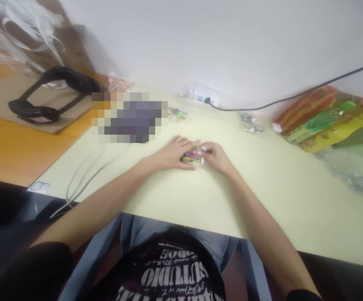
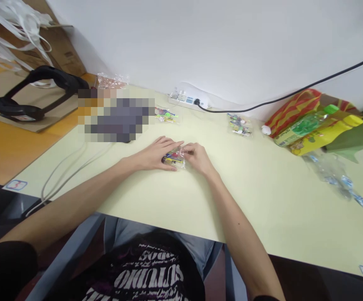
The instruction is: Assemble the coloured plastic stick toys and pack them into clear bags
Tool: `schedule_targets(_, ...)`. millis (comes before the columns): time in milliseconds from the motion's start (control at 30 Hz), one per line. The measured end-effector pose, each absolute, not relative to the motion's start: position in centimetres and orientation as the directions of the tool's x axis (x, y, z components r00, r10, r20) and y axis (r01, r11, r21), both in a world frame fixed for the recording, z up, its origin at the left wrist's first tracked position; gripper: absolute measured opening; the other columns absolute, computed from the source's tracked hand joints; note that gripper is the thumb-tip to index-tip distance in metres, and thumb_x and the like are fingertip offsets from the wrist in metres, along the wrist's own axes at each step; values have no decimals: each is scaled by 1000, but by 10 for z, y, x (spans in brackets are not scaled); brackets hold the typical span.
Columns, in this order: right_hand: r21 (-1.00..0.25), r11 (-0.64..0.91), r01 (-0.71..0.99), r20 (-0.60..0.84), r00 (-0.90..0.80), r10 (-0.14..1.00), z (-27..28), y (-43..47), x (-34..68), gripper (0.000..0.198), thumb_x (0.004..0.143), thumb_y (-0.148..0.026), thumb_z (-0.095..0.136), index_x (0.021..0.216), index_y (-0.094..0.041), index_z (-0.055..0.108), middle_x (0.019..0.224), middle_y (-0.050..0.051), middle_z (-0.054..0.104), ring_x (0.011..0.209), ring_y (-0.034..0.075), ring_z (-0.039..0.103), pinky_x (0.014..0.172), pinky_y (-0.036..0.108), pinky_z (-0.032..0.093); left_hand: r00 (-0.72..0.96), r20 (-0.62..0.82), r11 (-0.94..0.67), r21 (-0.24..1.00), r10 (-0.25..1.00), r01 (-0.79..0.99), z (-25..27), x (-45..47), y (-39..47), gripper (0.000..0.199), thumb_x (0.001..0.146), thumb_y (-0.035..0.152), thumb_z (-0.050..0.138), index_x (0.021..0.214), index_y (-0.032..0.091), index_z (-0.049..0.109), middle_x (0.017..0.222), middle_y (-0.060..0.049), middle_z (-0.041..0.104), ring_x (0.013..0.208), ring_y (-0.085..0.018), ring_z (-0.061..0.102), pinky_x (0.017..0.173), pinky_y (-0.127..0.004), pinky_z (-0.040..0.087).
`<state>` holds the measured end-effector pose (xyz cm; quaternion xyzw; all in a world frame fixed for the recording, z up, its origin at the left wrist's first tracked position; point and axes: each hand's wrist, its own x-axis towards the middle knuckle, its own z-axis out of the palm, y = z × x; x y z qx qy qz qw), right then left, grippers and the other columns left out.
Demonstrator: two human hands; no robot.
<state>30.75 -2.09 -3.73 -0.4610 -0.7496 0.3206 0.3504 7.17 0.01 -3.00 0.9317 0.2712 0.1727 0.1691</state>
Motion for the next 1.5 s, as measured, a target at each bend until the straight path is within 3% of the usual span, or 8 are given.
schedule_targets(333,-897,242,369,181,-192,964,-34,-35,300,24,84,-39,71,82,-18,83,74,2,74,69,21,65,66,30,49,813,229,-802,441,535,403,-23,82,-11,101,88,70,68,168,26,24,145,-15,57,132,-35,50,118,-49,31)
schedule_targets(467,-907,232,353,147,-251,957,-23,-44,309,29,85,-45,73,81,-18,83,74,1,73,71,22,67,66,30,50,771,187,-692,600,609,401,-18,84,-17,111,84,69,73,170,31,14,143,-15,61,128,-35,58,108,-48,44)
schedule_targets(567,-933,202,298,77,-384,920,-7,-49,318,30,82,-49,78,83,-20,85,74,1,74,71,23,69,65,30,50,762,123,-526,792,636,311,-11,85,-19,92,93,63,67,168,32,23,137,-13,68,118,-29,68,100,-43,51)
schedule_targets(767,-913,252,322,59,-507,860,20,-51,319,34,81,-53,81,89,-20,86,70,3,72,61,16,56,58,30,44,783,28,-350,904,621,245,-3,84,-18,45,96,58,65,119,20,76,104,-8,78,93,-23,72,81,-34,54)
schedule_targets(933,-953,272,136,228,-272,935,7,-40,328,48,79,-62,81,112,-27,80,91,4,75,82,22,67,77,36,55,672,98,-264,953,734,150,-6,85,-14,37,88,53,76,95,17,76,87,-5,75,79,-18,68,75,-30,51)
schedule_targets(1100,-988,145,-62,151,-114,982,-27,-43,342,74,83,-80,61,143,-36,56,118,6,73,101,24,71,82,37,59,459,178,-224,973,870,47,-12,87,-7,42,79,53,84,81,16,65,77,0,66,71,-14,59,72,-29,47)
schedule_targets(1400,-995,97,-37,100,-70,993,-31,-57,319,43,75,-59,86,90,-20,74,88,4,72,73,16,62,68,30,53,396,205,-213,977,895,-25,-16,99,-13,43,79,49,86,80,18,58,76,0,62,71,-14,58,70,-27,45)
schedule_targets(1500,-995,90,-36,91,-37,995,-29,-56,319,41,74,-56,88,91,-20,77,85,4,73,69,16,61,66,31,51,393,209,-212,977,895,-36,-18,99,-11,41,79,48,87,82,17,59,76,2,59,70,-12,55,70,-27,44)
